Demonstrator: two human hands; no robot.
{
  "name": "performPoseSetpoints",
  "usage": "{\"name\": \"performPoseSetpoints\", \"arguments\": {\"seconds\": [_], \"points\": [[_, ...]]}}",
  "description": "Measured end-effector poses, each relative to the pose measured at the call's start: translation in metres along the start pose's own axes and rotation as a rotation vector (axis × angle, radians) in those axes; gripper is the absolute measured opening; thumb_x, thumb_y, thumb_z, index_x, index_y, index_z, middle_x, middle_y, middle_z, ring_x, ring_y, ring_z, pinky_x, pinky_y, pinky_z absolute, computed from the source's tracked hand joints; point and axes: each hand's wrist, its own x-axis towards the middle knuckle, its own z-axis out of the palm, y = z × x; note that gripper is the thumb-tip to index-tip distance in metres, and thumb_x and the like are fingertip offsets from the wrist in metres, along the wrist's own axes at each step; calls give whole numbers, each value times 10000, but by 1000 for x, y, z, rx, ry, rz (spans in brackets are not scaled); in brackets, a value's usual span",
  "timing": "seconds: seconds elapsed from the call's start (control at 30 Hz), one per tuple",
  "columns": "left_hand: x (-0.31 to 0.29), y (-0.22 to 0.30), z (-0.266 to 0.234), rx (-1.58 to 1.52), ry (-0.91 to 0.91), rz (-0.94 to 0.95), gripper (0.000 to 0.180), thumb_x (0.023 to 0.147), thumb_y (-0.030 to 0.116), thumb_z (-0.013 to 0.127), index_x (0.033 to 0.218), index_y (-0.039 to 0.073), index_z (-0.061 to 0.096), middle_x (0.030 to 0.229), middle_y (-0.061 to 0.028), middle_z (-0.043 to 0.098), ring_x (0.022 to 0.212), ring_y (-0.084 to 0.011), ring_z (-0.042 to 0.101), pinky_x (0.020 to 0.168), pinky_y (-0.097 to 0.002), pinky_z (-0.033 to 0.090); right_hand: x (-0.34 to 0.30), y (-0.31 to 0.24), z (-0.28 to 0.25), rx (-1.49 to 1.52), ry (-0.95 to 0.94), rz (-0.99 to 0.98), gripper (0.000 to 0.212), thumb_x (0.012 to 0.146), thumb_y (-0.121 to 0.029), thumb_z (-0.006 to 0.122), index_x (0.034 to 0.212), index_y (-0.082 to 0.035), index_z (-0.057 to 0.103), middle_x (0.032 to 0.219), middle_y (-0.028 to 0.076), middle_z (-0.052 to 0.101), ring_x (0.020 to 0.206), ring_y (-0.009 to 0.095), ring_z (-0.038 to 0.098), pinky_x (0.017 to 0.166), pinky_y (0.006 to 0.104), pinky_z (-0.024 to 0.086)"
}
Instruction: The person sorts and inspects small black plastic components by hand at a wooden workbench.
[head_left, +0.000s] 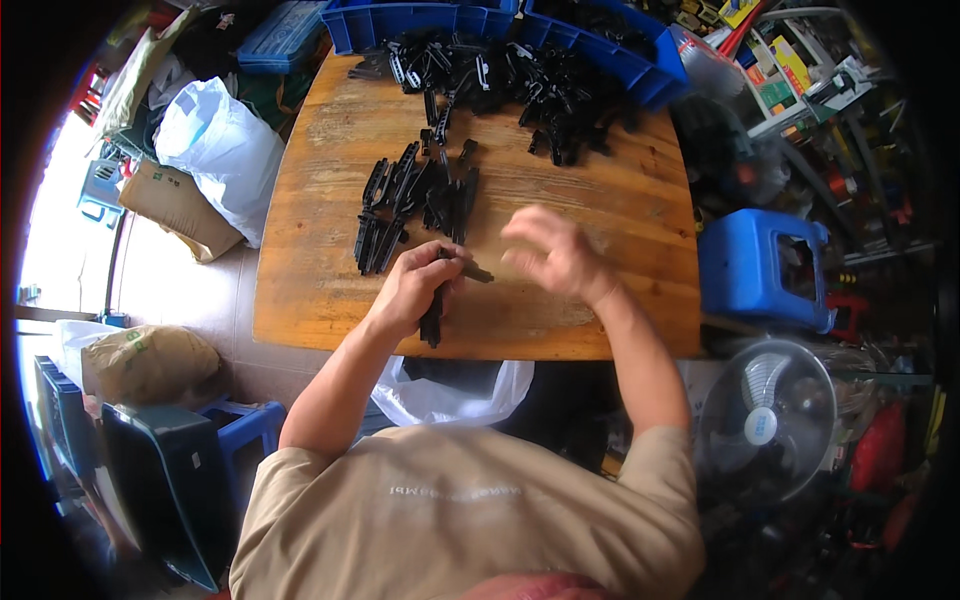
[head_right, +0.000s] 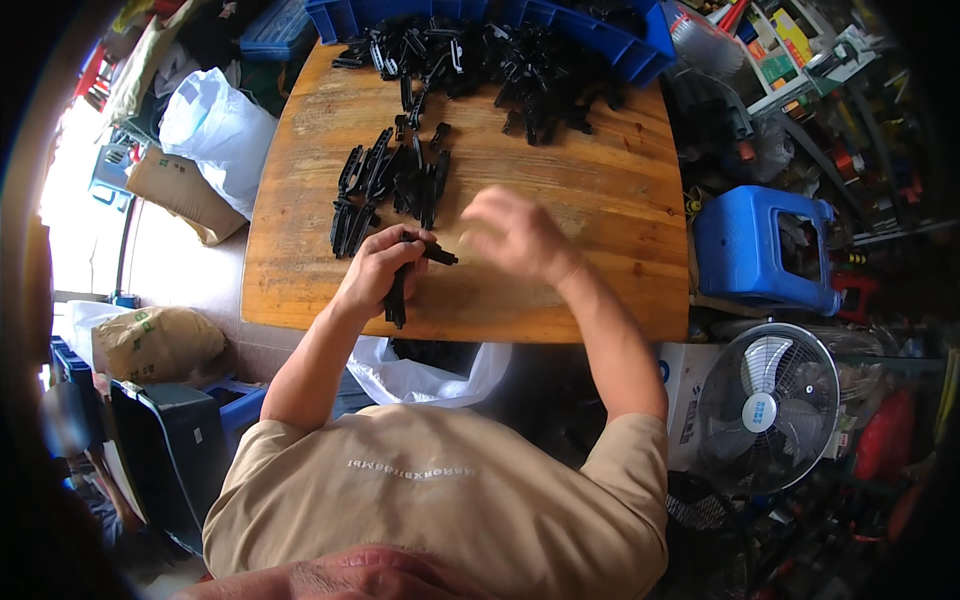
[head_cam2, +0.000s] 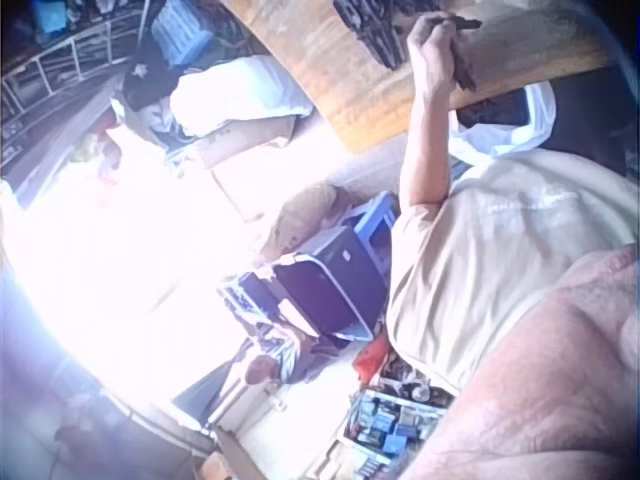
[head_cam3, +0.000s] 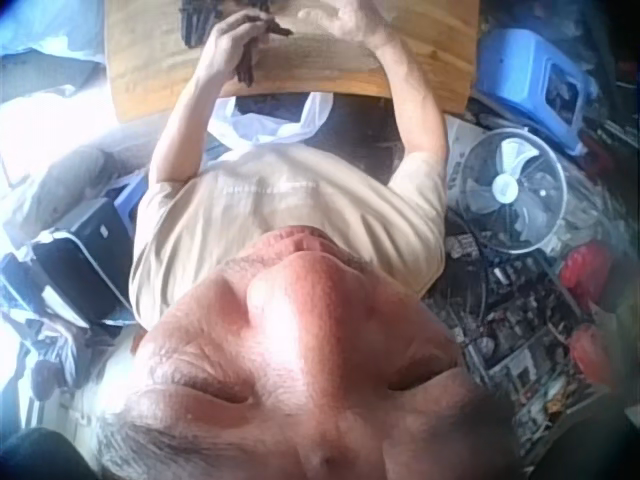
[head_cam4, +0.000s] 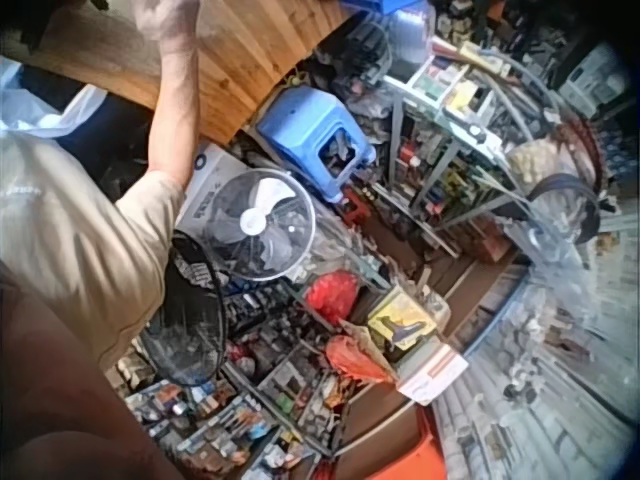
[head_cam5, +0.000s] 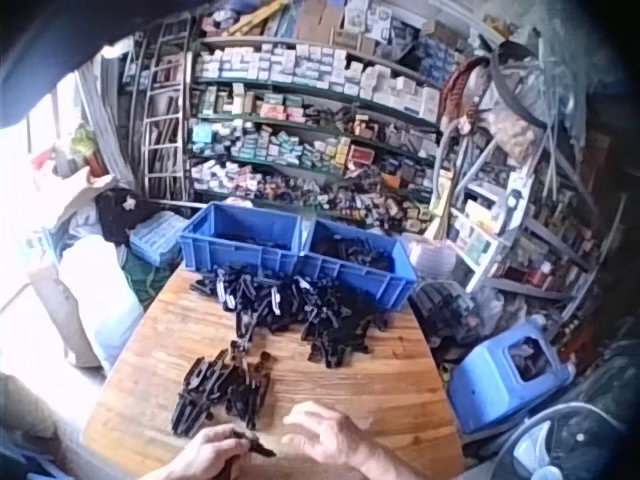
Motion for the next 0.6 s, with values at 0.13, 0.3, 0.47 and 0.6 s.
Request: {"name": "performPoseSetpoints", "arguments": {"seconds": [0.13,0.3,0.47,0.6], "points": [[-3,-9,2,207,21,199,159,919,105,555,1040,29,623,728,-3,582,571,-62,509,527,-214,419,19,141,-57,-103,433,461,454,916,-403,652,1193,-45,641,1176,178,634,1040,320,632,879,379,520],[-3,-14,-1,242,3,177,170,918,103,556,1040,-2,613,710,1,578,566,-55,509,538,-209,418,66,210,-50,-429,414,564,746,793,-652,647,1290,-97,602,1265,195,589,1248,356,504,1030,435,422],[-7,-10,2,302,20,147,171,913,92,556,1039,-10,609,684,-1,569,559,-62,507,542,-219,418,77,198,-13,-542,439,434,547,751,-509,695,1166,-153,678,1109,151,631,1073,350,581,899,438,485],[-5,-7,6,316,26,126,163,927,100,560,1033,-11,614,687,-6,576,569,-67,510,551,-218,424,50,141,8,-507,364,361,428,748,-350,722,1109,-122,697,1201,208,604,1148,380,549,961,454,457]]}}
